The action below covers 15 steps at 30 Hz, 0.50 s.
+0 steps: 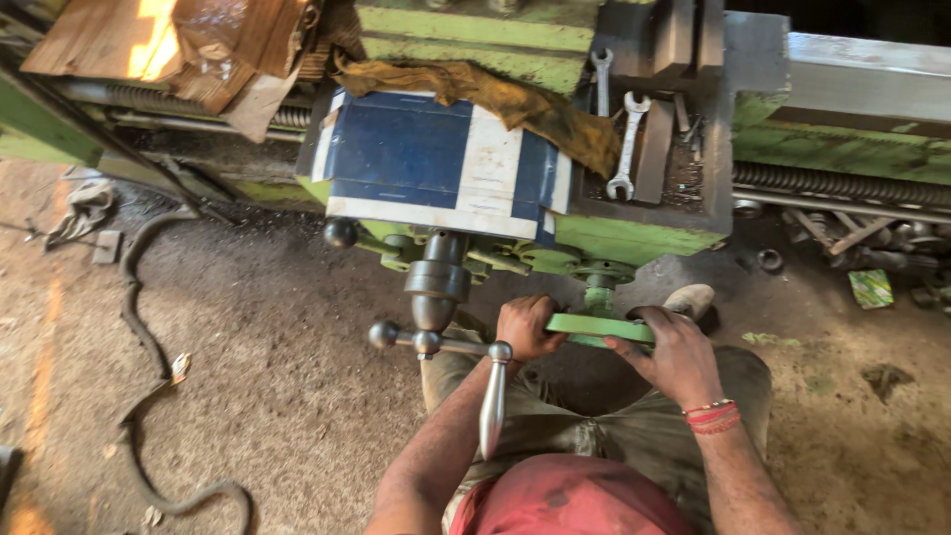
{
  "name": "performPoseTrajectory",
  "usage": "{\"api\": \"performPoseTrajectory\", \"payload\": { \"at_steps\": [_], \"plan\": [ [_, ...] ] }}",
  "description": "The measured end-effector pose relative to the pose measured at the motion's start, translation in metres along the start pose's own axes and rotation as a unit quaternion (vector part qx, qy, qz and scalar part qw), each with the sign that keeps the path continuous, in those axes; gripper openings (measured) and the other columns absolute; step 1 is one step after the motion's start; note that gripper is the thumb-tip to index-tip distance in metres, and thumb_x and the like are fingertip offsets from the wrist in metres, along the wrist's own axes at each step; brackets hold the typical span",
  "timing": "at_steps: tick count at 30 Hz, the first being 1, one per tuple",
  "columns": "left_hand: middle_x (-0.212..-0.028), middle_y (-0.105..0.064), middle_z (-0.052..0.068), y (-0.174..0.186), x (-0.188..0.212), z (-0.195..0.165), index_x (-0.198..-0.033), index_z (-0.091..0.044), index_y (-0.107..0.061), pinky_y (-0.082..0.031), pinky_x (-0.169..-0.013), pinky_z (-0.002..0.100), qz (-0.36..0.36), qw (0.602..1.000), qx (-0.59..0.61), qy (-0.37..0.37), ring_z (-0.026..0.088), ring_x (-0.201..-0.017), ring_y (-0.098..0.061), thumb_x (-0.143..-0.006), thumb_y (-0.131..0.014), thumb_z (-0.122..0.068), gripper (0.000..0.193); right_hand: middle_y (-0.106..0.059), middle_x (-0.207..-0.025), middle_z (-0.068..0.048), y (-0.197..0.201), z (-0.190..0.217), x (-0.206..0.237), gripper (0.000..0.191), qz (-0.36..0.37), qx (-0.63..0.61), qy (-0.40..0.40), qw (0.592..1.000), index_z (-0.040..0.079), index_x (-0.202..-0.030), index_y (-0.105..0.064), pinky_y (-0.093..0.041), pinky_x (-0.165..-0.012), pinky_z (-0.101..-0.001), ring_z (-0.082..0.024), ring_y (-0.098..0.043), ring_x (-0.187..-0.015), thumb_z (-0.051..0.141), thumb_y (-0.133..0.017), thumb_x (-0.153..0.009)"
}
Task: The person operates a green milling machine, repeatedly turning a green handle to adjust the machine's position. The camera is extremely unstable, making it difficult to see the details of the operation.
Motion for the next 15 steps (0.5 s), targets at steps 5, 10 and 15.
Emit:
{"api": "performPoseTrajectory", "payload": {
  "at_steps": [5,10,15],
  "plan": [
    [-0.076,-0.061,0.010,-0.0008,0.0004,0.0020,-0.082,-0.010,-0.058,-0.051,-0.064,0.046,0.005,1.000,0.007,0.012,0.035,-0.070,-0.064,-0.065,-0.082,-0.025,0.033,-0.073,-0.092,-0.013,0.0042,0.0033,-0.0023,0.060,0.000,0.015,-0.003,1.000,0.007,-0.103,-0.070,-0.056,-0.076,-0.0481,-0.038,-0.071,-0.087,0.062,-0.072,-0.079],
    [-0.076,-0.062,0.011,-0.0012,0.0002,0.0015,-0.083,-0.009,-0.058,-0.051,-0.063,0.046,-0.004,1.000,0.009,0.008,0.036,-0.069,-0.063,-0.064,-0.083,-0.025,0.034,-0.074,-0.094,-0.014,0.0067,0.0045,-0.0037,0.061,-0.009,0.009,0.008,1.000,0.007,-0.103,-0.070,-0.056,-0.075,-0.0474,-0.037,-0.071,-0.086,0.063,-0.071,-0.079],
    [-0.076,-0.061,0.011,0.0011,-0.0004,0.0011,-0.083,-0.008,-0.057,-0.051,-0.065,0.046,0.011,1.000,0.007,0.013,0.036,-0.071,-0.063,-0.064,-0.082,-0.024,0.035,-0.074,-0.097,-0.014,0.0052,0.0046,-0.0042,0.063,-0.003,0.010,0.005,1.000,0.007,-0.107,-0.071,-0.057,-0.077,-0.0470,-0.037,-0.072,-0.088,0.063,-0.070,-0.079]
  ]
}}
Point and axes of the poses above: each hand's wrist, its own x-axis away from the middle knuckle, its own y-axis out of the back of the hand, z = x × y, the point moved 2 cm from there along -x, towards the middle knuckle
